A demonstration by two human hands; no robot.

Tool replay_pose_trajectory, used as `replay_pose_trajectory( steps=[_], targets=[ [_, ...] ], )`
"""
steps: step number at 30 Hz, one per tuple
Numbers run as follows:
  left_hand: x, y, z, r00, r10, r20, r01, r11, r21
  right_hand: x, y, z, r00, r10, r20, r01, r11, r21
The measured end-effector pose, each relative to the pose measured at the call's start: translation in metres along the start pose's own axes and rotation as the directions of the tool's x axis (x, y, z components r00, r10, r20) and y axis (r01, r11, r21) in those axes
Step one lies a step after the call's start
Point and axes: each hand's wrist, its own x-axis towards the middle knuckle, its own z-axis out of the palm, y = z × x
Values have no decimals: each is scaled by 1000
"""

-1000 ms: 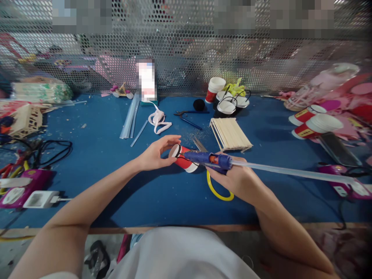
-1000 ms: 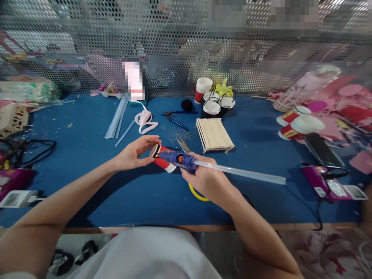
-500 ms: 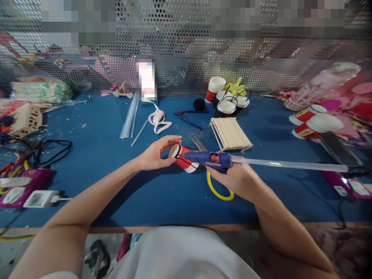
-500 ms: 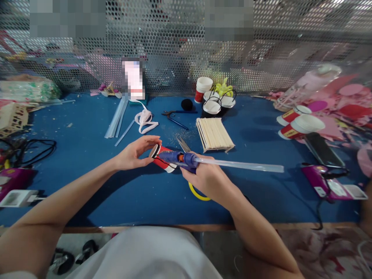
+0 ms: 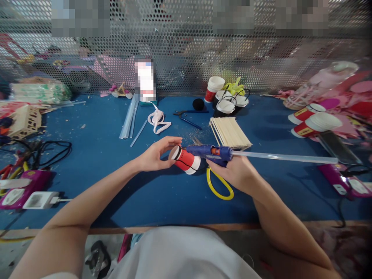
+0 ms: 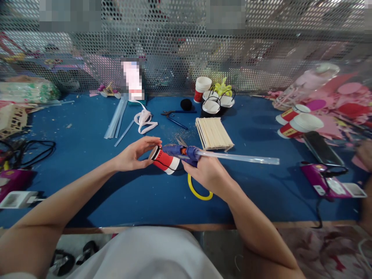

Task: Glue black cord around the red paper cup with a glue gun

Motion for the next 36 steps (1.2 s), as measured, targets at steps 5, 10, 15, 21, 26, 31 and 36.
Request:
replay_pose_trajectory(
  steps=[5, 10, 15, 21, 26, 31, 36],
  targets=[
    [0, 0, 0, 1000, 2, 3, -2, 1000, 2, 1, -3, -2, 998, -56, 18, 55, 998, 36],
    [0, 0, 0, 1000, -1, 6, 1, 1000, 7, 2, -3, -3, 1000, 10, 25, -11, 997, 71],
    [0, 1, 0, 1000, -4, 4, 4, 1000, 16, 0, -5, -6, 997, -73, 41, 71, 997, 40],
    [0, 1, 0, 1000, -10, 7, 10, 1000, 1, 2, -6, -6, 999, -25, 22, 23, 998, 60],
    [0, 1, 1, 1000, -11, -14, 11, 1000, 13, -1, -11, -10, 996, 18, 83, -31, 988, 152],
    [1, 2, 1, 1000, 2, -26, -1, 1000, 19, 6, -8, -20, 974, 199, 112, -225, 922, 316],
    [1, 5, 1, 998, -29, -47, 30, 999, 32, 21, 25, -25, 886, 437, -158, -391, 885, 254]
  ],
)
